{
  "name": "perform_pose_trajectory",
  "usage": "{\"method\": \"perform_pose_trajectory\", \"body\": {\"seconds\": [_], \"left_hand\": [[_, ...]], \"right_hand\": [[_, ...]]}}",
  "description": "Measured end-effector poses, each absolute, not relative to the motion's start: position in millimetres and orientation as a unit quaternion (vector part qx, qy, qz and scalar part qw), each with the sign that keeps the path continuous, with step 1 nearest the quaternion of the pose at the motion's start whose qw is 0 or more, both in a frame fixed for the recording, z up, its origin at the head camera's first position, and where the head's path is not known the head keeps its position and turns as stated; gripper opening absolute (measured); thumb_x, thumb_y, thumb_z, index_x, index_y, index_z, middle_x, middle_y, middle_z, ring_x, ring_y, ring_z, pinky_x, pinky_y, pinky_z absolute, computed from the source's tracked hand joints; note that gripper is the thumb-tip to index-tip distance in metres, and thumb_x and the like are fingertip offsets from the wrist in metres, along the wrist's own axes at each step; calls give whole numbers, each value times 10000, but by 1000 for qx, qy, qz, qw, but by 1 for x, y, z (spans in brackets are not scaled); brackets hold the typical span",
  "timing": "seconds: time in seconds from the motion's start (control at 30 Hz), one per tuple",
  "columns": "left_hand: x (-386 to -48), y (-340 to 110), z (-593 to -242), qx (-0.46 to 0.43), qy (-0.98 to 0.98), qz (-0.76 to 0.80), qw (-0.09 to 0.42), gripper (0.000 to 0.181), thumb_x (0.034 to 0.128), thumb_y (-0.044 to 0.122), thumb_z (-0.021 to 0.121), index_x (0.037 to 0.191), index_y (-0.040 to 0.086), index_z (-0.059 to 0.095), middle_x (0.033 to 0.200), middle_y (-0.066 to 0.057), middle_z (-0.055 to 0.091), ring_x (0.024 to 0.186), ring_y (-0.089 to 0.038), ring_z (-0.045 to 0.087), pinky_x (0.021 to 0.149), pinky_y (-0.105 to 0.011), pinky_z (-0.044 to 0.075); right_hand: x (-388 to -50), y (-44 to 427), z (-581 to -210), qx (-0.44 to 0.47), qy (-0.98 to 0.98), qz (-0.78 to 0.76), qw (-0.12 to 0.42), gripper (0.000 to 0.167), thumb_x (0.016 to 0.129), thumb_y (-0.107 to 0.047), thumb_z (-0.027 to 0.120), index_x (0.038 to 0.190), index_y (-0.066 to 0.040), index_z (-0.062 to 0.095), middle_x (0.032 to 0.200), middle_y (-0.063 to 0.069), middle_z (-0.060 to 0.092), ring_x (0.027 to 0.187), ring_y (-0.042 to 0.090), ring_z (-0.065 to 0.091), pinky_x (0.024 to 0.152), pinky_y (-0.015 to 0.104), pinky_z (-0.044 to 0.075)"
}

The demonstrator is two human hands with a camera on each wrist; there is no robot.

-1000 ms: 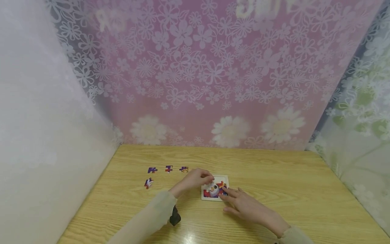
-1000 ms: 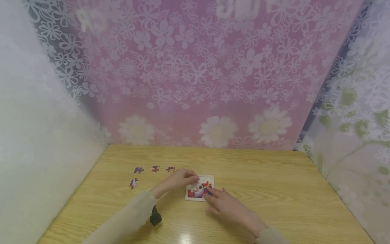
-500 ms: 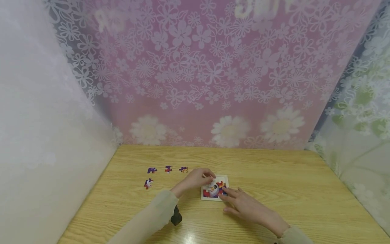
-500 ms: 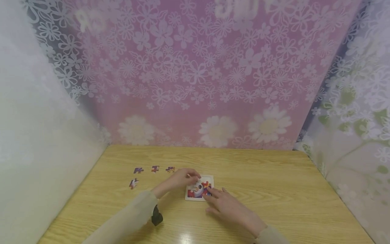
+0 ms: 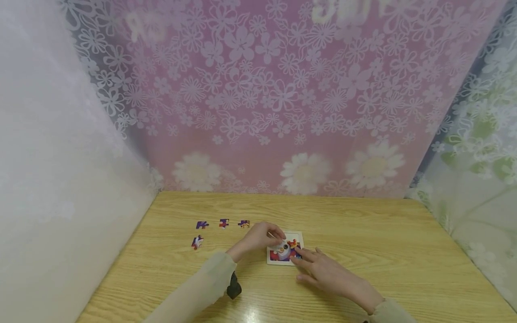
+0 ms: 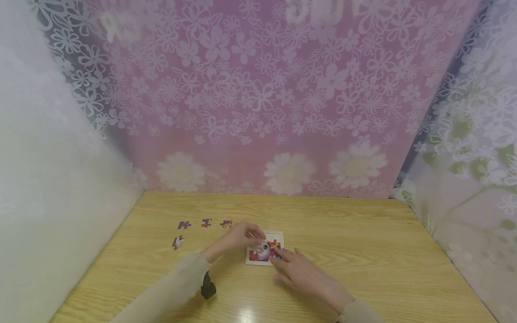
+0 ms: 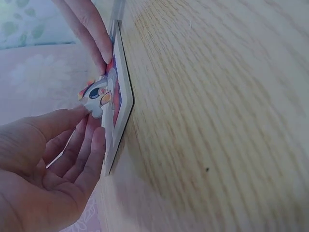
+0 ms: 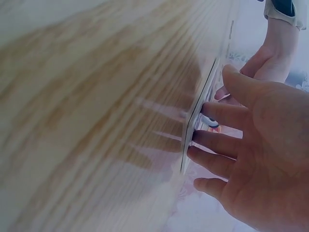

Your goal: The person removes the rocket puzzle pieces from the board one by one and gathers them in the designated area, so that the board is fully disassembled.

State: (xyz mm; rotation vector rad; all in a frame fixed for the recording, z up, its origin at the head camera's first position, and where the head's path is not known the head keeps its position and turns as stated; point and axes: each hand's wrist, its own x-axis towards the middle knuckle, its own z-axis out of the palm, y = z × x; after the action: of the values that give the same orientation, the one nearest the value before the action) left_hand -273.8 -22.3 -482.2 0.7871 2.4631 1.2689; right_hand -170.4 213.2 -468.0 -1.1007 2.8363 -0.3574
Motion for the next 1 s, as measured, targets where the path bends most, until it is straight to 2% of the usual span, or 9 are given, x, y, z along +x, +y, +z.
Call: {"method": "perform_pose_trajectory", "body": {"seconds": [0.3, 0.57, 0.8, 1.0], "left_hand": [[-273, -23, -486, 252, 855, 434, 133, 74, 945, 154, 740, 990, 118, 786, 862, 37, 741, 720, -45, 641, 617, -201, 493], [-273, -23, -486, 236, 858, 441, 117, 58, 922, 176, 769, 953, 133, 792, 818, 47, 736, 709, -71, 659, 592, -201, 474], [-274, -26, -482, 224, 849, 464, 115, 87, 943, 200, 744, 994, 173, 809, 921, 63, 753, 766, -70, 657, 657, -230, 533], [-276, -33, -479, 214, 829, 501, 128, 93, 954, 180, 728, 1006, 142, 796, 892, 12, 759, 830, -186, 729, 735, -329, 598]], "right_hand": [[-169, 214, -469, -358, 926, -110, 42, 575, 1050, -448, 509, 1453, -40, 550, 1525, 250, 447, 1342, 448, 497, 1100, 647, 342], [-170, 215, -469, -365, 925, -101, 32, 565, 1053, -433, 513, 1451, -34, 550, 1518, 252, 455, 1360, 398, 496, 1100, 640, 347], [-167, 214, -465, -362, 925, -108, 41, 552, 1052, -407, 526, 1454, -29, 545, 1525, 252, 446, 1375, 405, 477, 1107, 644, 336], [-165, 212, -463, -357, 927, -109, 44, 554, 1054, -407, 523, 1456, -27, 541, 1538, 247, 432, 1385, 410, 463, 1118, 643, 320]]}}
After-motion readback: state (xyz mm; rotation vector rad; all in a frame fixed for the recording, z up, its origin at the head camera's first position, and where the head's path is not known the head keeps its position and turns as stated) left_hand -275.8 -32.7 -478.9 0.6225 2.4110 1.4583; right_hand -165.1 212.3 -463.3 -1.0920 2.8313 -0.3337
